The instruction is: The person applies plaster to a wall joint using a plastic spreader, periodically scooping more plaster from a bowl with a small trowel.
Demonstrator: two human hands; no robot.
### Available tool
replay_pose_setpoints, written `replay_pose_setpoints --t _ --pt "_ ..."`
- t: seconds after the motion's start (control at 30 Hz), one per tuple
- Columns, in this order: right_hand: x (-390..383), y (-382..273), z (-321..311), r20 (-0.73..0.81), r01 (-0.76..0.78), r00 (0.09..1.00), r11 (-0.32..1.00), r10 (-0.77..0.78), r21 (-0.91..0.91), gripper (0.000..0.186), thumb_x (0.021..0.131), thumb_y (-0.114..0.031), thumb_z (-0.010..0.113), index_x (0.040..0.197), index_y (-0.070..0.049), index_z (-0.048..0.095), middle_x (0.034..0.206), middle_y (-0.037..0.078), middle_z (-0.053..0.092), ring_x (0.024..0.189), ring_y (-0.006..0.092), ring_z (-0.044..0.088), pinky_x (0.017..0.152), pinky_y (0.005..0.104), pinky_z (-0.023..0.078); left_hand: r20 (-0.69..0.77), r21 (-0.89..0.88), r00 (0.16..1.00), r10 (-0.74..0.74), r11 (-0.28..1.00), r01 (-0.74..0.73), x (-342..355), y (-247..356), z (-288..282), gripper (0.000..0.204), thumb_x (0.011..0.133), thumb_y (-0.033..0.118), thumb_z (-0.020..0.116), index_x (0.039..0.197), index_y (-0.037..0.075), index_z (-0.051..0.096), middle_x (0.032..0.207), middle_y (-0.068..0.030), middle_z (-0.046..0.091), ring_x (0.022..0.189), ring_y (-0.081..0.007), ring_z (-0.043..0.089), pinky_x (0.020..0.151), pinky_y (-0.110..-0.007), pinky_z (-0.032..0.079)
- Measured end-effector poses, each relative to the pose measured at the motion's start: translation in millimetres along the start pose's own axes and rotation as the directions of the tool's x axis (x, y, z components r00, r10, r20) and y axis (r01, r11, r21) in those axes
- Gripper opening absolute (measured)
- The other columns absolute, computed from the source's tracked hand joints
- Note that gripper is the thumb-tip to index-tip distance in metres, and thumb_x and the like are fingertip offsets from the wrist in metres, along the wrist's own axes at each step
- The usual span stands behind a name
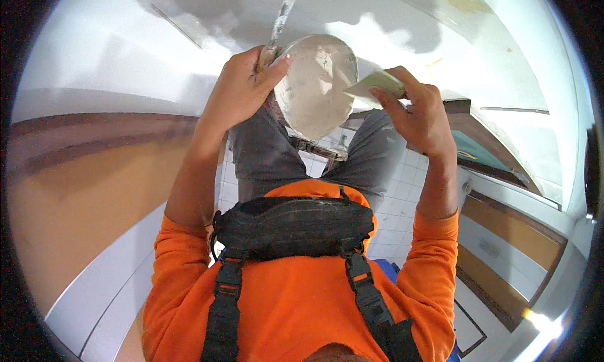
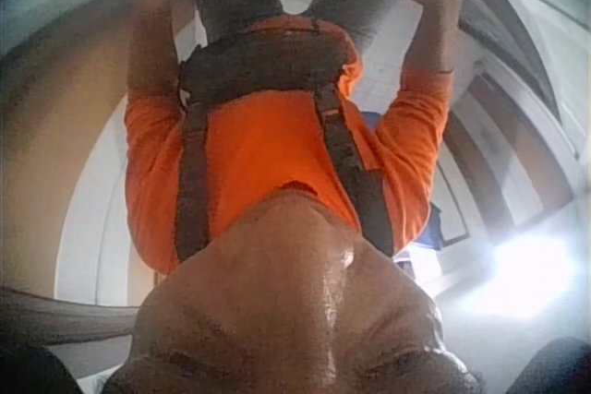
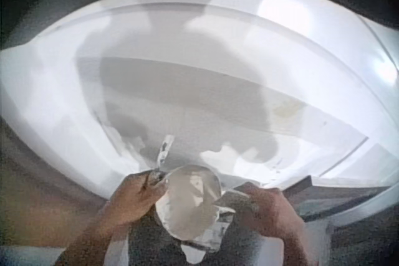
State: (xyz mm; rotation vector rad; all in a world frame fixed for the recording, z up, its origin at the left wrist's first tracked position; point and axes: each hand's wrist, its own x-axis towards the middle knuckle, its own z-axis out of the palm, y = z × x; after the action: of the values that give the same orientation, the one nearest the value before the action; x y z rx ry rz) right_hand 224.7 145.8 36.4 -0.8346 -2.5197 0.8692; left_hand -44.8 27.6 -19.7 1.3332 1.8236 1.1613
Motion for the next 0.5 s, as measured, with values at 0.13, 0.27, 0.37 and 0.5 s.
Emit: replay_pose_setpoints --t 0.13,0.27,0.37,0.5 --pt "14.3 -1.2 8.7 0.152 0.125 0.982 0.989 -0.112 -0.076 0.019 0.092 -0.015 0.071 0.106 -0.002 0.066 0.081 0.015 0.071 0.066 0.0257 0.069 0.061 0.0349 0.052 0.048 0.088 0.998 0.047 0.995 -0.051 8.1 -5.6 -1.2 0.045 0.097 0.037 0.063 0.079 -0.004 0.059 0.060 -0.0079 0.052 0.058 -0.0144 0.047 0.056 -0.035 0.043" --pt "22.8 -0.8 18.9 0.236 0.159 0.962 0.984 -0.136 -0.083 0.020 0.092 -0.016 0.071 0.104 -0.001 0.066 0.074 0.017 0.067 0.060 0.0299 0.066 0.058 0.0377 0.050 0.124 0.126 0.992 0.004 0.992 -0.020 11.4 0.1 -4.3 0.047 0.097 0.041 0.063 0.082 -0.003 0.061 0.062 -0.0089 0.054 0.060 -0.0151 0.051 0.059 -0.035 0.045" --pt "28.2 0.2 28.6 0.259 0.167 0.955 0.983 -0.142 -0.077 0.020 0.093 -0.019 0.070 0.102 -0.001 0.065 0.069 0.017 0.065 0.055 0.0317 0.062 0.056 0.0387 0.048 0.166 0.143 0.986 -0.012 0.990 -0.012 18.2 -8.2 -3.7 0.047 0.097 0.043 0.062 0.085 -0.002 0.062 0.066 -0.0080 0.057 0.063 -0.0154 0.053 0.061 -0.035 0.047" --pt "34.4 14.7 42.2 0.304 0.078 0.951 0.996 -0.058 -0.052 0.024 0.094 -0.023 0.068 0.102 0.000 0.064 0.071 0.019 0.064 0.061 0.0319 0.062 0.059 0.0402 0.048 0.188 0.084 0.981 -0.040 0.996 0.024 25.2 -18.7 1.0 0.049 0.095 0.043 0.063 0.082 -0.004 0.064 0.061 -0.0079 0.058 0.054 -0.0163 0.060 0.050 -0.034 0.050"
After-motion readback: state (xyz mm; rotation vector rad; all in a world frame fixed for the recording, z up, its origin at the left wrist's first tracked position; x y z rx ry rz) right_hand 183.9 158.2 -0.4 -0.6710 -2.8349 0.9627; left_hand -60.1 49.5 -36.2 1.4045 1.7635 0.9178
